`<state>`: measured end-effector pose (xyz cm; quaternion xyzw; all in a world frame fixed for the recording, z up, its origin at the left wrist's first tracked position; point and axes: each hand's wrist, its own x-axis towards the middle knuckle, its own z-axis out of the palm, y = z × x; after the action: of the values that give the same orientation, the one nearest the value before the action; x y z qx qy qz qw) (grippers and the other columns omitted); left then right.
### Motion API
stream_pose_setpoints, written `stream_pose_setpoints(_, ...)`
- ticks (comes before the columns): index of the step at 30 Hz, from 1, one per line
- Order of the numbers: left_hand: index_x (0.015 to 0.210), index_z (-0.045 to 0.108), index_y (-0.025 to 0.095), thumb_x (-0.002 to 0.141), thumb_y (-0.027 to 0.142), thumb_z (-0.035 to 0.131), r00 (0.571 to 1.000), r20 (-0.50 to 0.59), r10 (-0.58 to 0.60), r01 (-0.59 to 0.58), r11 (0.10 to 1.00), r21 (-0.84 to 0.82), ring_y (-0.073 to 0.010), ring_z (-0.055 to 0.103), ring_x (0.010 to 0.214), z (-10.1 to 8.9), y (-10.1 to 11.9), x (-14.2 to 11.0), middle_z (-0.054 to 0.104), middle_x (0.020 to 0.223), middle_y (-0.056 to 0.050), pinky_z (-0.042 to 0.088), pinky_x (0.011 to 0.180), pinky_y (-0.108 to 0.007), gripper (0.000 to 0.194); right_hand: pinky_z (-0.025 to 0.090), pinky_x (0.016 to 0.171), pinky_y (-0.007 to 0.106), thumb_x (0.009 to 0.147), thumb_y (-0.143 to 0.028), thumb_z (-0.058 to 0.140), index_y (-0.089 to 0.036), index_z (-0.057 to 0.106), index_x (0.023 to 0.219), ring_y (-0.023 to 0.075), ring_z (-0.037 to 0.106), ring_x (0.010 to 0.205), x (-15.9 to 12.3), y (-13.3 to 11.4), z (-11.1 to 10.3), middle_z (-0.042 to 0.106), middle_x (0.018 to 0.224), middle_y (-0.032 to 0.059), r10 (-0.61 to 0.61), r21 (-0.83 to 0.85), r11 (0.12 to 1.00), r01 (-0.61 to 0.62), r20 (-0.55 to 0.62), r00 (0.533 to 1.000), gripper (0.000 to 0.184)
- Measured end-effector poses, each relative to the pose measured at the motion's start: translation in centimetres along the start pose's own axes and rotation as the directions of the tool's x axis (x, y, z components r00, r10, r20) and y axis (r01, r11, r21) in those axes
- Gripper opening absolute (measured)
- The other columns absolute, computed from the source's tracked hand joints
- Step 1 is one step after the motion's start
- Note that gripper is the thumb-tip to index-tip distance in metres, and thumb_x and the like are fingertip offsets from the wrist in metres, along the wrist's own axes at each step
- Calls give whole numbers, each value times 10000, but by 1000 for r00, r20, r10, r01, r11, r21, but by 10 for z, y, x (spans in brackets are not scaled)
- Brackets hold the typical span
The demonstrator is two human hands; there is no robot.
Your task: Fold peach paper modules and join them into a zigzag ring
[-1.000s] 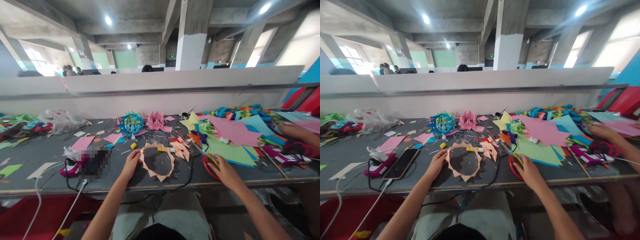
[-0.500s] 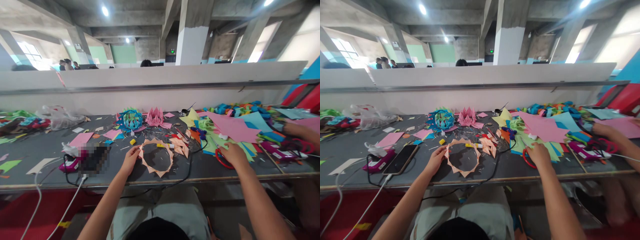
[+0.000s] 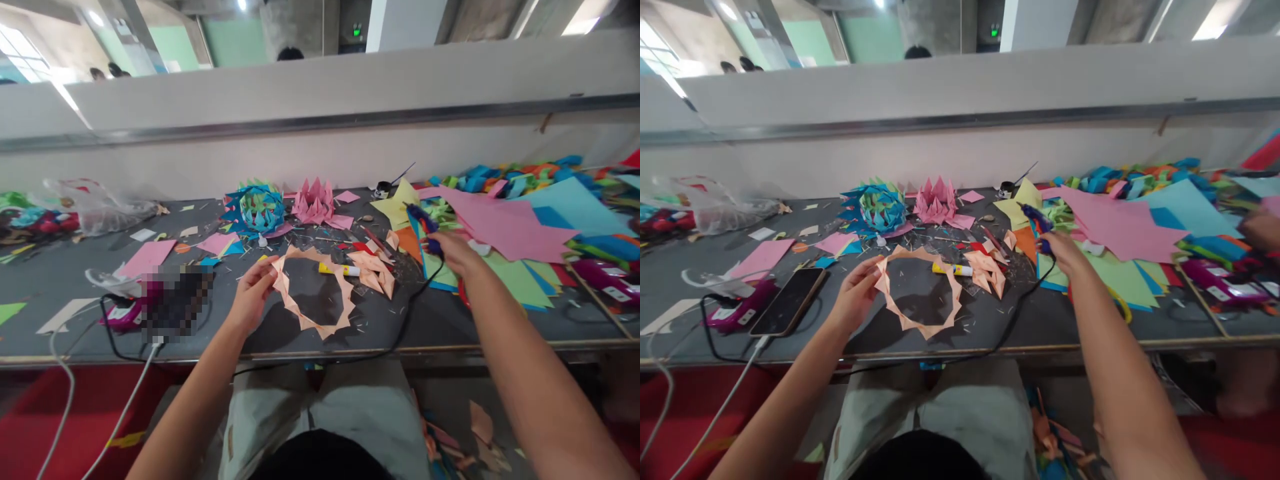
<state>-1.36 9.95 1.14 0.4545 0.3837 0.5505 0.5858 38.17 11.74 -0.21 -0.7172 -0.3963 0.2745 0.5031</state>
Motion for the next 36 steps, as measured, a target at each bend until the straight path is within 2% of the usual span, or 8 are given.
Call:
stream_pose_setpoints(4, 882, 664, 211, 622, 222, 677, 999, 8, 45, -46, 999, 7, -56, 474, 554, 14, 19, 3, 507, 632, 34, 390, 487, -149, 260, 442, 580, 216, 723, -220, 514, -187, 466, 836, 85, 492, 566, -30, -15, -2, 519, 678, -19, -69, 80, 994, 69, -13, 998, 128)
stream_pose_setpoints(8, 849, 664, 193, 638, 198, 650, 998, -4, 64, -63, 993, 96, -49, 456, 489, 28, 37, 6, 503, 576, 36, 374, 445, -143, 212, 416, 577, 274, 739, -383, 513, -199, 500, 908, 149, 500, 617, -76, -29, 5, 529, 692, 8, -301, -263, 908, 327, 135, 944, 250)
stream_pose_setpoints(11, 863, 660, 206, 665, 191, 639, 995, 16, 94, -95, 984, 149, -49, 458, 462, 33, 46, 4, 519, 575, 35, 379, 421, -141, 200, 423, 544, 288, 677, -517, 570, -198, 508, 965, 190, 537, 622, -106, -34, 20, 554, 693, 26, -376, -490, 776, 396, 143, 915, 435)
stream_pose_setpoints(14, 905, 648, 236, 690, 185, 639, 994, 70, 79, -91, 977, 195, -57, 494, 479, 33, 47, 0, 546, 606, 35, 421, 442, -146, 220, 442, 563, 304, 689, -548, 551, -170, 517, 1001, 228, 584, 695, -124, -33, 40, 595, 765, 69, -552, -598, 603, 528, 165, 817, 491)
stream_pose_setpoints(17, 909, 643, 232, 697, 214, 637, 998, 57, 35, -48, 968, 245, -73, 516, 496, 30, 44, -2, 567, 622, 25, 442, 448, -161, 213, 457, 599, 306, 744, -466, 531, -146, 540, 960, 227, 607, 726, -131, -31, 59, 619, 793, 90, -672, -627, 422, 655, 268, 690, 386)
stream_pose_setpoints(20, 885, 650, 217, 689, 247, 637, 1000, 11, 12, -14, 954, 301, -79, 503, 468, 27, 41, -1, 562, 591, 15, 428, 415, -164, 198, 459, 625, 296, 764, -346, 518, -155, 564, 889, 212, 611, 732, -133, -31, 70, 632, 789, 84, -694, -601, 310, 737, 387, 607, 232)
stream_pose_setpoints(23, 868, 655, 228, 684, 255, 639, 1000, -16, 18, -12, 947, 320, -77, 491, 447, 27, 40, 1, 558, 575, 13, 415, 391, -159, 187, 455, 633, 287, 763, -280, 504, -154, 574, 872, 203, 606, 733, -132, -33, 74, 632, 779, 81, -689, -576, 253, 778, 457, 563, 181)
stream_pose_setpoints(36, 858, 658, 250, 688, 223, 652, 997, -13, -72, 73, 971, 228, -69, 504, 445, 45, 41, -3, 552, 546, 29, 435, 406, -149, 172, 439, 608, 293, 844, -229, 425, -150, 548, 973, 194, 578, 704, -131, -33, 72, 591, 730, 72, -653, -524, 180, 832, 569, 500, 195)
